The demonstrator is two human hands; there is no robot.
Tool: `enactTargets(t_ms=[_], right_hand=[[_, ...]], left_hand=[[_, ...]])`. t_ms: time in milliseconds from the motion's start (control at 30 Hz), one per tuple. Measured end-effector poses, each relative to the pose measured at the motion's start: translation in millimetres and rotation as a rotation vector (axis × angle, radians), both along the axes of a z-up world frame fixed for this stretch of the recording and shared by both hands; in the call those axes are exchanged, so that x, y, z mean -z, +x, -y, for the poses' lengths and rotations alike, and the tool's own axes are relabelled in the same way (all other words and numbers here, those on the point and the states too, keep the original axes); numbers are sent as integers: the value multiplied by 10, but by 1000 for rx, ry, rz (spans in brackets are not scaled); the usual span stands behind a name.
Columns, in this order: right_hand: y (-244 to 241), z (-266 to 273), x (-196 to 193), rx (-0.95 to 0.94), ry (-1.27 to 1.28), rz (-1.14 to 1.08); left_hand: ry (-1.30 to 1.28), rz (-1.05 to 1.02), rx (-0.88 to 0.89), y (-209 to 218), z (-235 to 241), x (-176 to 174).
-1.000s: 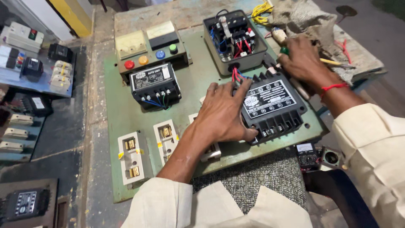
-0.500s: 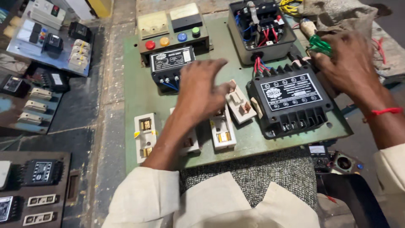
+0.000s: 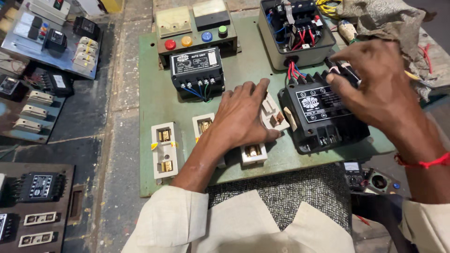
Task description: The person assembles an electrical panel by using a screwdriver to tighten screws on a controller and connecting wires using pliers.
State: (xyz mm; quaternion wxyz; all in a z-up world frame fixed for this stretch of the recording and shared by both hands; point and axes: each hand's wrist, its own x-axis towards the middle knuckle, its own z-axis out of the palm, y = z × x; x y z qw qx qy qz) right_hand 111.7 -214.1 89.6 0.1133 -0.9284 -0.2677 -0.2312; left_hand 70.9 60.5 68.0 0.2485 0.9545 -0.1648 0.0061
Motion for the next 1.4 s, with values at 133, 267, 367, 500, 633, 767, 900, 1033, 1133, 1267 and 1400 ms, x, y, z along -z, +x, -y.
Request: enactTargets(t_ms=[133, 267, 367, 500, 633, 767, 900, 1033, 1133, 1267, 1400], right_hand=[[-217, -122, -46, -84, 40, -34], [-336, -178, -33, -99, 41, -64], [-455, -190, -35, -84, 89, -93], [-658, -292, 14, -143, 167, -7], [-871, -412, 105, -183, 185, -3], [-907, -292, 111, -143, 223, -4], [-669, 85, 243, 42, 385, -60], [-281, 700, 503, 274, 529, -64], [-11, 1298, 685, 466, 578, -27], [200, 1964, 1036, 773, 711, -212], [380, 2173, 1502, 777, 880, -417]], left_hand=[[-63, 26, 26, 30, -37, 51], [-130, 130, 86, 83, -67, 156], [-168, 62, 84, 92, -63, 139], [-51, -77, -17, 81, 43, 39], [10, 88, 24, 47, 107, -19], [18, 85, 9, -28, 183, -83], [21, -33, -4, -15, 267, -162], [27, -149, 50, 57, 239, -195], [14, -148, 93, 87, 180, -187], [59, 108, 132, 23, 160, -252], [25, 538, 103, -267, 377, -311]])
